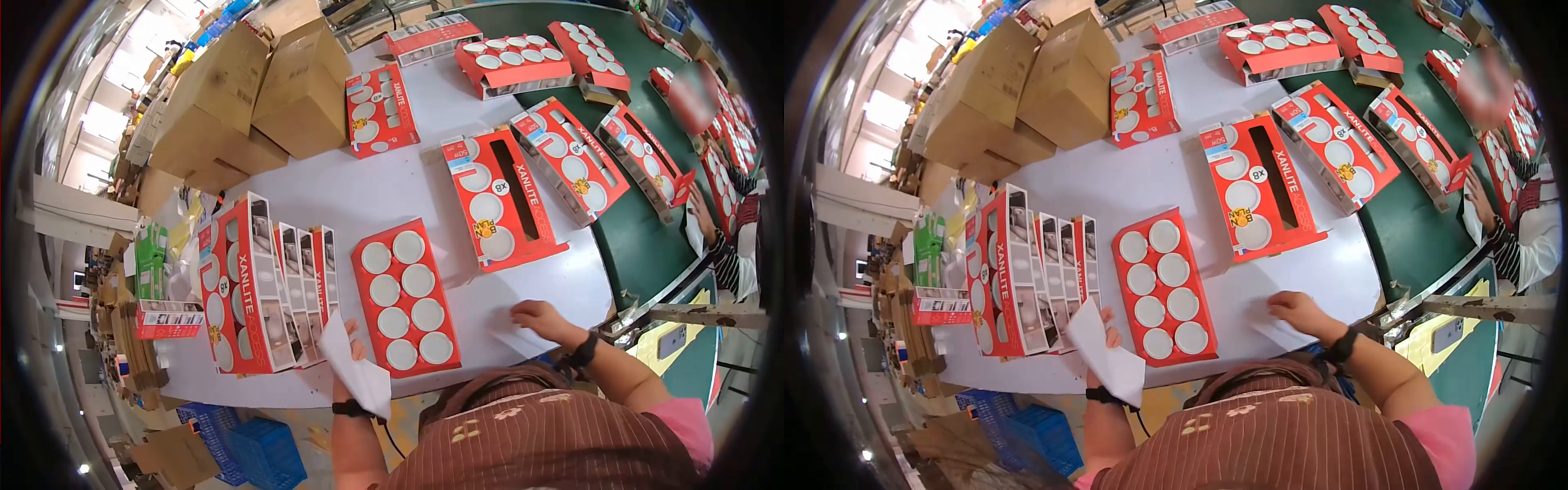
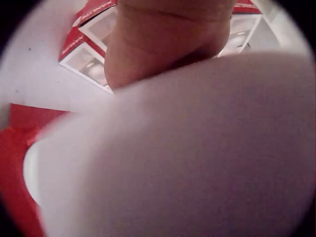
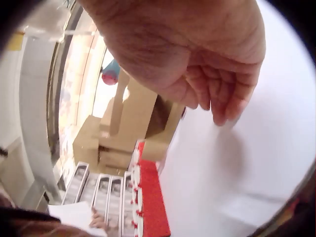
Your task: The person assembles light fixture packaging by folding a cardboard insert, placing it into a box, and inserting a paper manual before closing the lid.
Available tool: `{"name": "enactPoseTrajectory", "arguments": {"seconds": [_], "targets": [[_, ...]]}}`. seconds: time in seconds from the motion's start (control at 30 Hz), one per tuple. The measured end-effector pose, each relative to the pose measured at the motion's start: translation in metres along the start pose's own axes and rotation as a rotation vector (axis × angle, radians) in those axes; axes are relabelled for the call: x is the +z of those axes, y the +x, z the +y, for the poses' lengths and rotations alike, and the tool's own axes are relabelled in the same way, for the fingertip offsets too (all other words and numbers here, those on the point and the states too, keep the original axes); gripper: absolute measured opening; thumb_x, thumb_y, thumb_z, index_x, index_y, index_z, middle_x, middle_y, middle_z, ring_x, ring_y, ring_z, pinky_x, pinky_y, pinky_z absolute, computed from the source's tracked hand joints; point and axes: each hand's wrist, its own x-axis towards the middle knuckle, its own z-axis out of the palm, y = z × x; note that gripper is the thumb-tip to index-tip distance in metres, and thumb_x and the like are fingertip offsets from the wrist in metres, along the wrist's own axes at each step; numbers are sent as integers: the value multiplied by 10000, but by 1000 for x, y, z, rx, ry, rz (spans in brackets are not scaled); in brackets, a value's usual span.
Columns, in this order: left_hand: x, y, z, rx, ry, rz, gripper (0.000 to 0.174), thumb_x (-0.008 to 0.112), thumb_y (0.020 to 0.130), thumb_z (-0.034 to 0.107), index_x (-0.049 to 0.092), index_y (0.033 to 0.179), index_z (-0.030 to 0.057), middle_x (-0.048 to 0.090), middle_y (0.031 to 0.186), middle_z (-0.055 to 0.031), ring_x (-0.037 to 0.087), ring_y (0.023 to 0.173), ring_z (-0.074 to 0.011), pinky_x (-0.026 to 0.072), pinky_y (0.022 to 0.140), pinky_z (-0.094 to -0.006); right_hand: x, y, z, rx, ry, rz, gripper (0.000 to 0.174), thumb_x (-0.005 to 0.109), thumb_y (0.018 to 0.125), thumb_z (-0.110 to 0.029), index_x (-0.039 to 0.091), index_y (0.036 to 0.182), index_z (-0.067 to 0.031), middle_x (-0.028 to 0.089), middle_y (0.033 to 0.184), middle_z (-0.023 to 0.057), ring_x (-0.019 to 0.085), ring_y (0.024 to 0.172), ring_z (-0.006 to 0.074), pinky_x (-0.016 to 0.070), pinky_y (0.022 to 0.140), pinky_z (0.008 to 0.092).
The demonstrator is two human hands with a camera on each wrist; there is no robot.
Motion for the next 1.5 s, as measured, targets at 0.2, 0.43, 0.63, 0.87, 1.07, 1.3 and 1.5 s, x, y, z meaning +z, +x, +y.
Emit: {"name": "enactPoseTrajectory", "arguments": {"seconds": [0.2,0.43,0.63,0.87,1.07,1.3,1.5], "targets": [[-6,53,-21,-206,440,381,414,534,940,364,625,1118,1,637,1105,-91,607,965,-173,491,816,-293,97,89,-59,-242,-97,173,403,562,933,-255,561,1180,63,607,1131,252,603,1052,334,488,893,387],[-2,50,-24,-446,209,94,363,477,972,420,591,949,77,480,579,27,414,422,-83,294,369,-226,132,112,-64,-147,-165,234,369,575,923,-290,555,1056,53,596,1015,252,580,955,376,460,817,423],[14,30,-41,-185,621,89,395,419,1011,386,574,1028,24,583,846,-58,551,751,-144,459,671,-295,136,99,-69,-73,-109,233,458,604,903,-400,566,1028,39,616,931,223,595,885,355,468,781,411],[75,-28,-12,-61,955,209,427,400,1017,344,582,1124,-27,625,1036,-112,575,930,-185,464,833,-326,122,52,-94,-156,-103,199,455,621,879,-476,612,916,-23,633,802,169,613,754,324,469,679,408],[139,-74,-16,144,974,162,266,470,983,185,597,1064,-34,645,970,-81,595,820,-165,492,730,-312,77,-9,-91,-371,-77,198,403,653,876,-408,604,984,-24,631,872,172,609,793,343,469,695,409],[203,-75,-87,212,1089,-134,252,583,915,217,593,926,-34,638,803,-214,630,733,-335,475,660,-412,5,-93,-27,-358,-8,416,352,699,861,-258,593,1084,-6,644,927,162,635,837,279,506,757,356],[216,-51,-168,125,1125,-275,390,562,948,330,553,898,-57,576,782,-251,571,702,-307,463,697,-418,-20,-120,28,-222,32,576,397,645,901,-336,602,1087,11,678,926,179,662,811,272,514,737,357]]}}
